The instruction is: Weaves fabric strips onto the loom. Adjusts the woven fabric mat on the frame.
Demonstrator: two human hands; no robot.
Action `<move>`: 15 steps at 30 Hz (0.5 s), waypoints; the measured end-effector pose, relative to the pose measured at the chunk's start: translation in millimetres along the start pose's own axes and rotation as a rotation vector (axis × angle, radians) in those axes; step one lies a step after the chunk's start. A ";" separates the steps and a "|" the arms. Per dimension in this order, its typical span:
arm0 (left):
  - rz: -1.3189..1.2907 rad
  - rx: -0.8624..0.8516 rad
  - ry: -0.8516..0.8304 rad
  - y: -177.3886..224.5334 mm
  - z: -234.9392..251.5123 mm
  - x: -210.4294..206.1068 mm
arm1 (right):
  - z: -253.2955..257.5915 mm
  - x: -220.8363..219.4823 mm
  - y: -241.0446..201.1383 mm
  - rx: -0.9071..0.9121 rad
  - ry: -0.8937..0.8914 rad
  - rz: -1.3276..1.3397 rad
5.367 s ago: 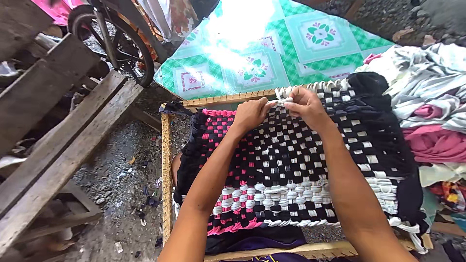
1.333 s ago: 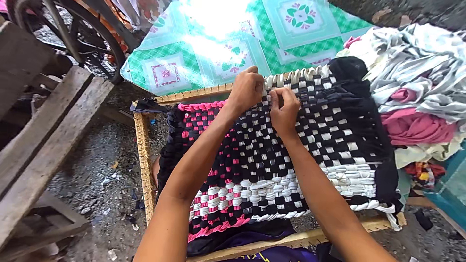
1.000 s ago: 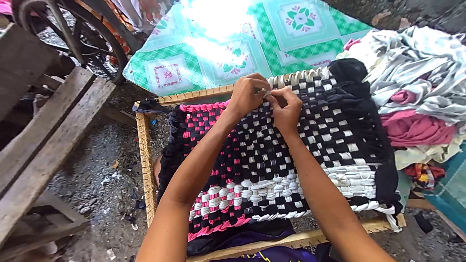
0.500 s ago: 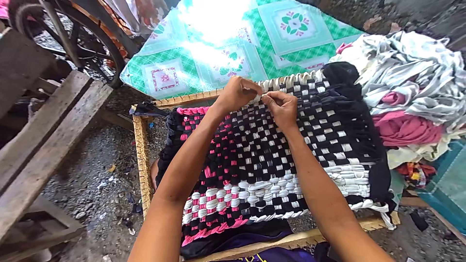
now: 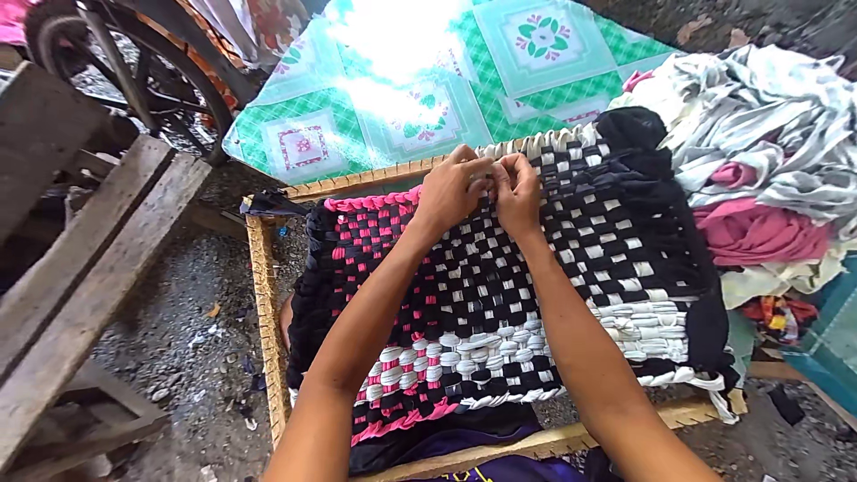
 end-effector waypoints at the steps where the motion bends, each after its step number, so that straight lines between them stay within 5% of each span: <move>1: -0.034 -0.006 0.037 -4.9 2.3 -1.3 | -0.9 0.0 -0.3 0.009 0.009 0.004; 8: -0.060 0.034 0.169 -18.1 -7.1 -4.4 | -2.7 1.1 -2.0 -0.012 0.067 0.015; 15: 0.108 0.126 -0.002 2.6 1.6 -6.4 | -1.1 -0.3 2.5 -0.030 0.107 -0.019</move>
Point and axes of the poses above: each hand's wrist, its own z-axis towards the middle knuckle, its own x-axis out of the back of the hand, y = z × x, the point moved 4 cm from there along z, towards the middle knuckle, and after that the axes turned 15 degrees about z, right-handed, at the moved point
